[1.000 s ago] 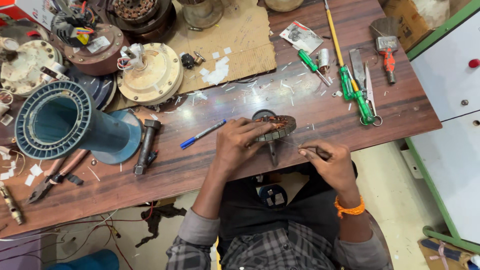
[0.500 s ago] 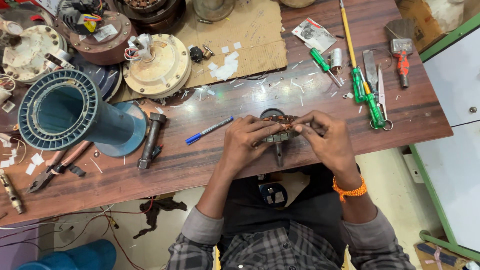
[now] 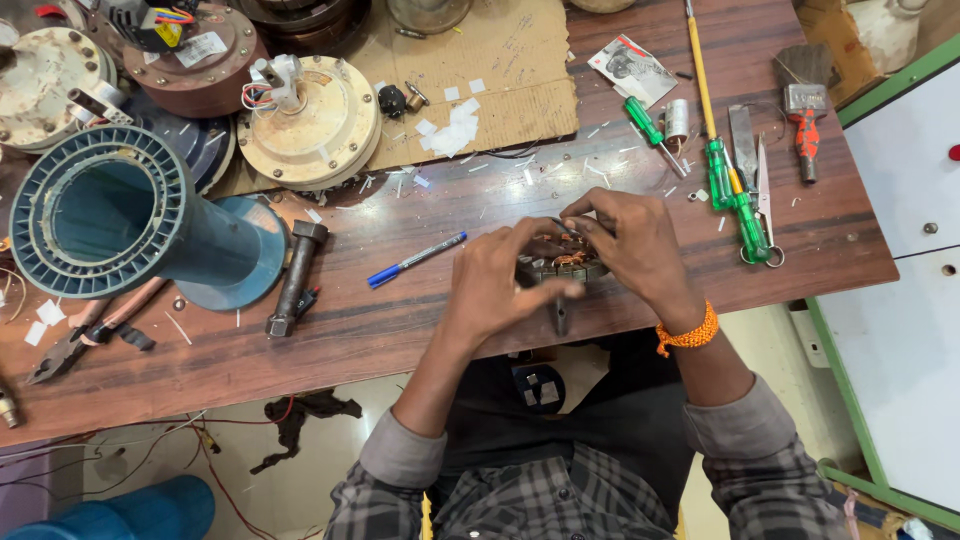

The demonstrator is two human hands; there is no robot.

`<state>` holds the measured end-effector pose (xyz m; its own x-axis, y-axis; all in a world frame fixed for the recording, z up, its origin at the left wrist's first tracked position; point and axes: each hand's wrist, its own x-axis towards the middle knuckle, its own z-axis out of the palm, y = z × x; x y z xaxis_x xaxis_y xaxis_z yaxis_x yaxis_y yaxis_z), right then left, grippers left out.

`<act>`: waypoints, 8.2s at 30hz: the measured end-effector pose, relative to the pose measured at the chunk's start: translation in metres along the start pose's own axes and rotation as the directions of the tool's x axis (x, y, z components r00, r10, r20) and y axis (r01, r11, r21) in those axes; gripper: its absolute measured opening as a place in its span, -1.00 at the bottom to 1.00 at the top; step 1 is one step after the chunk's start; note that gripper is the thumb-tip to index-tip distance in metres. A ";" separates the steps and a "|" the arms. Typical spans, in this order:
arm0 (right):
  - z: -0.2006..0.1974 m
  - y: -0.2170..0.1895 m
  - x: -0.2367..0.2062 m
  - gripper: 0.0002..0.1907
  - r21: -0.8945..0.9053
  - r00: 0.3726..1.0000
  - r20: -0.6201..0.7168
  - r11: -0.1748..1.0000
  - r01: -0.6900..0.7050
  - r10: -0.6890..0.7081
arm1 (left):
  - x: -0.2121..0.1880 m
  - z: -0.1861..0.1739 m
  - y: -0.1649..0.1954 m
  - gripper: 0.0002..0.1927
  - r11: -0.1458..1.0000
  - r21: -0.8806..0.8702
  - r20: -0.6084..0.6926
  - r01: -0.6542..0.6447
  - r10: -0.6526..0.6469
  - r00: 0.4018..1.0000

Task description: The person sits at a workbench rewinding an electric motor armature, pressing and routing copper wire into the slots around the commutator by hand and turning the armature to work around it. They briefly pick up a marker and mark the armature before resuming fitting the wire windings.

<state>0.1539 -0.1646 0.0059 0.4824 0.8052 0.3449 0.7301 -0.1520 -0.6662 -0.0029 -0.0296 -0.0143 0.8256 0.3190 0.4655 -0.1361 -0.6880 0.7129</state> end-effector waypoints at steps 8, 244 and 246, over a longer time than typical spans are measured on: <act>0.000 -0.002 -0.004 -0.84 -0.171 0.992 -0.124 0.985 0.017 -0.039 | 0.036 0.017 -0.012 -0.59 0.871 -0.165 0.284 0.462 -0.406 0.868; -0.010 -0.026 -0.063 -0.90 0.031 0.978 -0.204 0.999 -0.038 0.043 | -0.019 0.018 -0.014 -0.45 0.946 0.263 -0.033 -0.187 0.202 0.979; -0.008 -0.026 -0.048 -0.87 -0.024 0.978 -0.208 1.000 0.014 -0.018 | -0.020 0.019 -0.011 -0.44 0.952 0.258 -0.045 -0.167 0.184 0.982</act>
<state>0.1157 -0.2044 0.0118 0.5591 0.6708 0.4872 0.7481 -0.1550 -0.6452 -0.0077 -0.0406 -0.0414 0.7609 0.2159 0.6119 -0.1259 -0.8759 0.4657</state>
